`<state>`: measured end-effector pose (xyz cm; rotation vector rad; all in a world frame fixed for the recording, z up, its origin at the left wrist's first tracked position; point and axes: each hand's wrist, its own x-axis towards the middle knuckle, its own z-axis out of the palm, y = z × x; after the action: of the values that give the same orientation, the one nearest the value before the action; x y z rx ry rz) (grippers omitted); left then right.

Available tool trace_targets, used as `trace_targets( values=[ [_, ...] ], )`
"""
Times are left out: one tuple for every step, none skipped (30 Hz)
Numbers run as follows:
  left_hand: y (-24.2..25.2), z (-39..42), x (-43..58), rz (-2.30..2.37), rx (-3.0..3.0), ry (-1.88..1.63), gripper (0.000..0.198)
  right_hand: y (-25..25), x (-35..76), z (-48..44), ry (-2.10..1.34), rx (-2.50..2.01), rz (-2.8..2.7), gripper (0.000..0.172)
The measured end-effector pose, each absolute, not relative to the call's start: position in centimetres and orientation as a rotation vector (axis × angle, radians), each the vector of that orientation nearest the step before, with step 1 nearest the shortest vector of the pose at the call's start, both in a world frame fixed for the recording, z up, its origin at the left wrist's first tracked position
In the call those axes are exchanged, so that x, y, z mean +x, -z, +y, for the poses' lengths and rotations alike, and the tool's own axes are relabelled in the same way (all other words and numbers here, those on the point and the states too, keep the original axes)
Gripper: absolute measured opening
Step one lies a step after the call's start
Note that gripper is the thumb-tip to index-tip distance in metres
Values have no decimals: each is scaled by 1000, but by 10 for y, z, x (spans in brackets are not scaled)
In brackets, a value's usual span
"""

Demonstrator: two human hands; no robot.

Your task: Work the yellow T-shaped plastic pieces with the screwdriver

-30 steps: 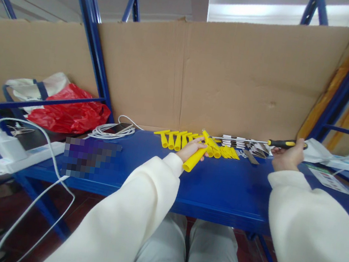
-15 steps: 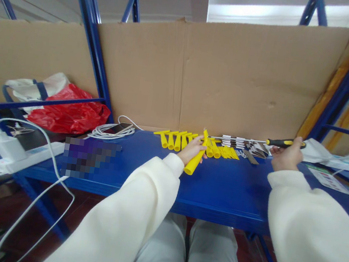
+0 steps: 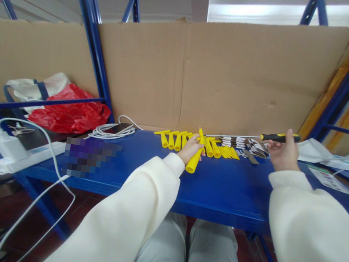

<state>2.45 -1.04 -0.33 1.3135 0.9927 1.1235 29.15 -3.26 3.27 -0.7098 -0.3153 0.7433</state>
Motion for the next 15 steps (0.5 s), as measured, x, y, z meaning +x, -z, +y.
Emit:
trace_targets(
  values=[
    [3, -11, 25, 1006, 1309, -1130, 70, -33, 291, -33, -738, -722, -320, 28],
    [2, -12, 25, 1015, 1307, -1133, 70, -34, 290, -34, -738, -736, -321, 29],
    [2, -12, 25, 1019, 1306, -1135, 70, -35, 289, -35, -751, -743, -323, 31],
    [2, -12, 24, 1021, 1305, -1135, 70, -37, 287, -37, -772, -750, -317, 34],
    [2, -11, 24, 1019, 1304, -1135, 70, -38, 286, -39, -795, -758, -304, 38],
    [2, -11, 24, 1018, 1303, -1136, 70, -40, 285, -41, -816, -765, -288, 42],
    [3, -10, 23, 1016, 1301, -1137, 71, -41, 284, -42, -831, -768, -276, 45],
    [3, -9, 23, 1017, 1297, -1139, 71, -42, 283, -44, -836, -768, -267, 45],
    [3, -8, 23, 1020, 1293, -1142, 71, -43, 283, -45, -834, -764, -263, 42],
    [4, -7, 22, 1024, 1290, -1146, 71, -44, 282, -46, -831, -758, -265, 38],
    [4, -6, 22, 1028, 1288, -1152, 71, -44, 282, -46, -833, -753, -269, 35],
    [4, -5, 22, 1032, 1288, -1159, 70, -44, 281, -46, -839, -753, -272, 32],
    [5, -4, 22, 1035, 1288, -1167, 70, -43, 281, -45, -843, -760, -275, 32],
    [5, -3, 21, 1038, 1291, -1174, 69, -43, 281, -45, -840, -777, -279, 31],
    [6, -3, 21, 1039, 1294, -1179, 69, -43, 281, -44, -826, -802, -286, 31]
  ],
)
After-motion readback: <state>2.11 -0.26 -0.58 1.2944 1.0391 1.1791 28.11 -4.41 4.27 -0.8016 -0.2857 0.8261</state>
